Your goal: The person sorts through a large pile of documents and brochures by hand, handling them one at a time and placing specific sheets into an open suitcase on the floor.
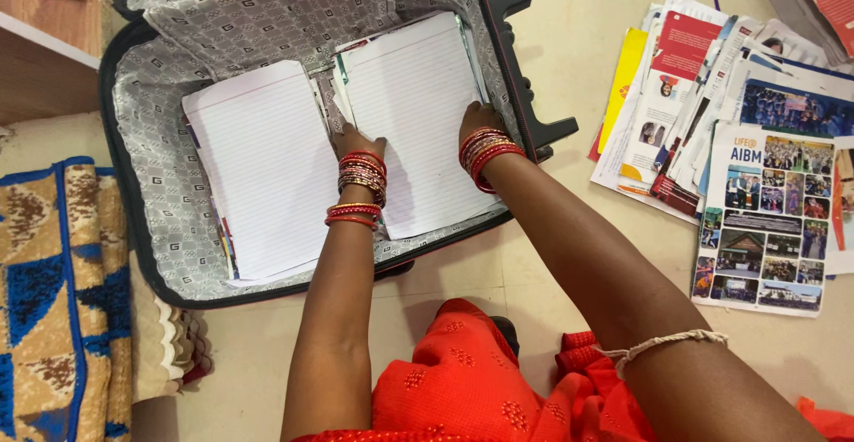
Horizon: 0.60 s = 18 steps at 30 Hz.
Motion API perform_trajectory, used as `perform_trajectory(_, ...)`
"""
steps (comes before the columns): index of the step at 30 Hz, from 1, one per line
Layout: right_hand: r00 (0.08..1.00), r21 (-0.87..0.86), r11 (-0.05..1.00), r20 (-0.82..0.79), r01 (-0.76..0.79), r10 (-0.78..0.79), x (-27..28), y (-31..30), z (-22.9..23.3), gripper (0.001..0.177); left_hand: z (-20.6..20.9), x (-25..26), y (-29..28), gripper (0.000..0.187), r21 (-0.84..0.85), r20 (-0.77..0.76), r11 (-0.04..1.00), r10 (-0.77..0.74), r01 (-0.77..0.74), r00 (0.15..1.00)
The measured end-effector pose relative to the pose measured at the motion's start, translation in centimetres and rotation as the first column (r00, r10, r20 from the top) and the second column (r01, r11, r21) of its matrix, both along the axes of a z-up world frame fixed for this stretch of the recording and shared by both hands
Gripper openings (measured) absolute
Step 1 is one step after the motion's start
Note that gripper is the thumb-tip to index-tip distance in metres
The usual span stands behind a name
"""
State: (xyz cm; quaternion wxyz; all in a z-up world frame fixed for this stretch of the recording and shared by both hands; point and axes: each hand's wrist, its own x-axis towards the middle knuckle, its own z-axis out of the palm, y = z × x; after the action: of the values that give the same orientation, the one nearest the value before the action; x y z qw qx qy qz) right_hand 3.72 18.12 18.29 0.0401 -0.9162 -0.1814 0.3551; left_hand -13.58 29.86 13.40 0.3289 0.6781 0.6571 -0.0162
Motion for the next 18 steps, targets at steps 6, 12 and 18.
perform_trajectory(6, 0.974, -0.043, 0.975, 0.047, -0.218, 0.220, 0.6, 0.1, -2.3, 0.060, 0.5, 0.1, -0.6, 0.086, 0.038, -0.069, 0.996, -0.076, 0.079, 0.995)
perform_trajectory(12, 0.924, 0.413, 0.827, 0.151, -0.382, 0.351, 0.0, -1.4, 4.0, 0.054, -0.3, 0.5, -1.1, 0.113, 0.097, -0.158, 0.960, -0.245, 0.262, 0.956)
perform_trajectory(18, 0.963, 0.988, 0.152, -0.046, 0.005, 0.266, 7.1, -10.9, 10.3, 0.027, -0.2, 1.2, -0.8, 0.110, 0.084, -0.254, 0.925, -0.341, 0.371, 0.905)
